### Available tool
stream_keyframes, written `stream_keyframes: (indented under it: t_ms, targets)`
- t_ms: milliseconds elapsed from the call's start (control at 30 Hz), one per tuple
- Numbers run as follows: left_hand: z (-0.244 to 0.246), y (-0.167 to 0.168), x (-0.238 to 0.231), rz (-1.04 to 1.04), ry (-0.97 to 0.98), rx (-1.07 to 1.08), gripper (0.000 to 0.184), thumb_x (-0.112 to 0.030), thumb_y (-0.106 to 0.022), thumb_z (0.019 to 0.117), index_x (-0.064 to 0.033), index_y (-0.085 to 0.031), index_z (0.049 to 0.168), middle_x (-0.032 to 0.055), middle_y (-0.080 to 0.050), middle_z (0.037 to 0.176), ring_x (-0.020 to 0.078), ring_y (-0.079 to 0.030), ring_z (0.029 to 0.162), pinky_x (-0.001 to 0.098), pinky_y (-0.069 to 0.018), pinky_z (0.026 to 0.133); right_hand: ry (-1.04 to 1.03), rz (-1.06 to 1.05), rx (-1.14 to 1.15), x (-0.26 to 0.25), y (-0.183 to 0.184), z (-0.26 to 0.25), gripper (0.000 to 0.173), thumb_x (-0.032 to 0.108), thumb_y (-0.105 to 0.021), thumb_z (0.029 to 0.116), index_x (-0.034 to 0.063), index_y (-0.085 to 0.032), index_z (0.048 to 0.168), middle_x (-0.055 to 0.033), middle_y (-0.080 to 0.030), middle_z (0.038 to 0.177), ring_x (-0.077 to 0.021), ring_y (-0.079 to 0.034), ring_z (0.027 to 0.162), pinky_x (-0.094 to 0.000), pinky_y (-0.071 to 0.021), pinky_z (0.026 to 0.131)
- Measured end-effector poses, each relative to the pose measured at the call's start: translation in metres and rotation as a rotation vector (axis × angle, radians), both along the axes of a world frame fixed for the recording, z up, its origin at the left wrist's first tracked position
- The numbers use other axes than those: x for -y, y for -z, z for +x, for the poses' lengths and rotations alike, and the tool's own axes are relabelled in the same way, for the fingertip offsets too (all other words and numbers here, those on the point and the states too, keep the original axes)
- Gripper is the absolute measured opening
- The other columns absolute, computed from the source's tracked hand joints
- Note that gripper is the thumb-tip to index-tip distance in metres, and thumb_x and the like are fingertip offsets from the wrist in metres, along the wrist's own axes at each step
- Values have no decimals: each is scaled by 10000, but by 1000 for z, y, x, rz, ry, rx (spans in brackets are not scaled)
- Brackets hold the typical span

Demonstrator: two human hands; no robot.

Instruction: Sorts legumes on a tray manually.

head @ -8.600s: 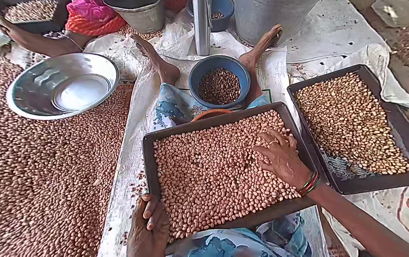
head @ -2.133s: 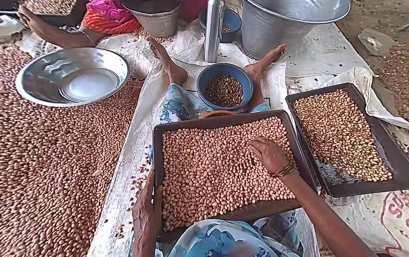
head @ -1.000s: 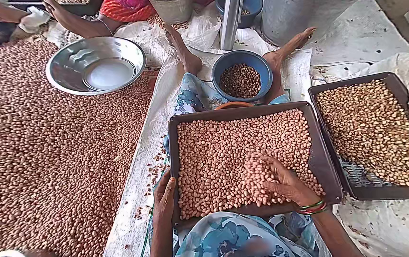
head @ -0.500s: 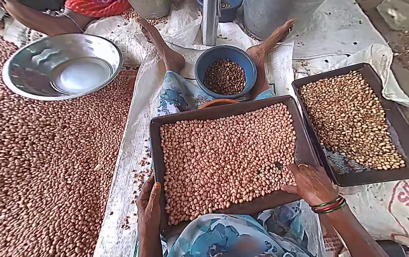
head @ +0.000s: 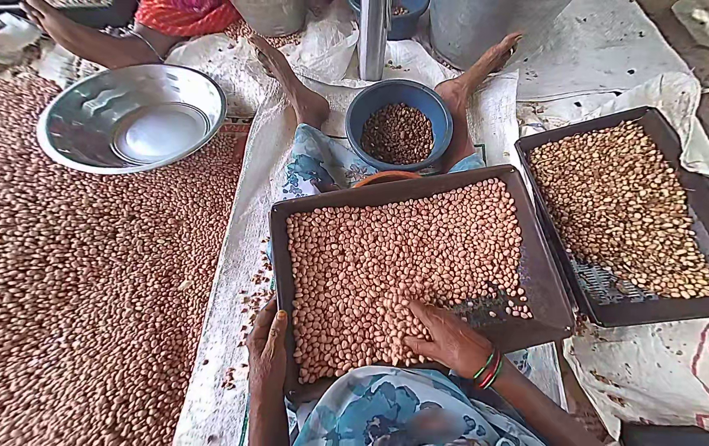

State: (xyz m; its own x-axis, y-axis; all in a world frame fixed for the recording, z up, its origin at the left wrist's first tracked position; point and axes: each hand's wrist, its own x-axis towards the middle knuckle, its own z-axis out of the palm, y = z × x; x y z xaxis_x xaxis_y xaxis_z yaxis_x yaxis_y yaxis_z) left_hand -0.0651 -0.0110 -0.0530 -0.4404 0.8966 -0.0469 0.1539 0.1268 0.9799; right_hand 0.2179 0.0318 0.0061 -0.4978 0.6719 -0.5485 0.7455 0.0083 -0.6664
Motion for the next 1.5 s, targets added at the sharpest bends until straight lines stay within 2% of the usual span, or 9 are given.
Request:
stream_keyframes:
  t_ms: [133,267,533,667,933,1033,1133,1267,1500]
  targets:
    - [1,-1,0,9,-8,30,366,-105,-402,1033,140,-525,1276,6,-656,1146,-107,-609,976,87,-499,871,44,145,-417,-13,3,-14,425,174,-611,1001,-11,-605,1383,-189,-705,1224,-242,-718,982,-368,-571,887]
    - [-1,1,-1,10,-8,34,349,-105,-403,1028,120,-546,1252,-19,-664,1107,-95,-617,962,104,-505,871,22,526,-272,-43,3,-33,240,118,-568,1009,2,-770,1065,-200,-749,1028,-352,-725,966,-484,-556,853]
    - [-3,5,-2,39,19,48,306,-94,-418,1011,82,-585,1198,-64,-679,993,-82,-633,875,119,-525,811,-261,578,-16,-51,24,-80,276,77,-545,1017,-43,-707,1205,-291,-691,1123,-454,-679,1062,-536,-526,940]
    - [-4,5,-3,31,14,62,325,-93,-425,1009,89,-578,1231,-40,-693,1030,-71,-642,893,129,-531,830,-215,793,-57,-44,39,-82,195,44,-616,953,-52,-738,1071,-279,-708,984,-440,-723,900,-516,-588,761]
    - [-4,5,-2,44,30,56,326,-107,-424,1020,86,-584,1229,-43,-694,1005,-68,-646,864,126,-538,801,-16,516,-275,-63,37,-57,215,119,-623,984,-18,-742,1099,-259,-680,1167,-362,-700,942,-465,-567,830]
    - [-4,4,-2,48,36,35,332,-113,-429,1020,92,-584,1229,-40,-691,1008,-79,-639,870,119,-531,807,83,439,-316,-81,31,-37,204,134,-642,982,-9,-747,1082,-172,-727,1014,-252,-677,843,-401,-541,803]
    - [-4,4,-3,50,31,26,325,-112,-437,1017,94,-591,1216,-47,-691,990,-84,-638,853,107,-529,792,487,160,-978,-92,22,-6,124,60,-618,936,85,-725,878,42,-678,770,20,-577,632,-130,-489,613]
    - [-3,3,-2,17,7,-1,326,-130,-440,1017,73,-600,1216,-57,-691,976,-93,-638,847,100,-530,777,752,-234,-2031,-110,11,50,302,325,-414,1097,151,-631,980,62,-624,733,-9,-605,577,-129,-512,538]
    - [-3,1,-2,-9,18,-88,370,-154,-439,1020,107,-577,1244,-25,-671,1015,-128,-606,861,67,-497,788,1043,324,-936,-88,31,105,310,7,-413,1036,102,-698,962,64,-688,807,-2,-621,652,-141,-536,627]
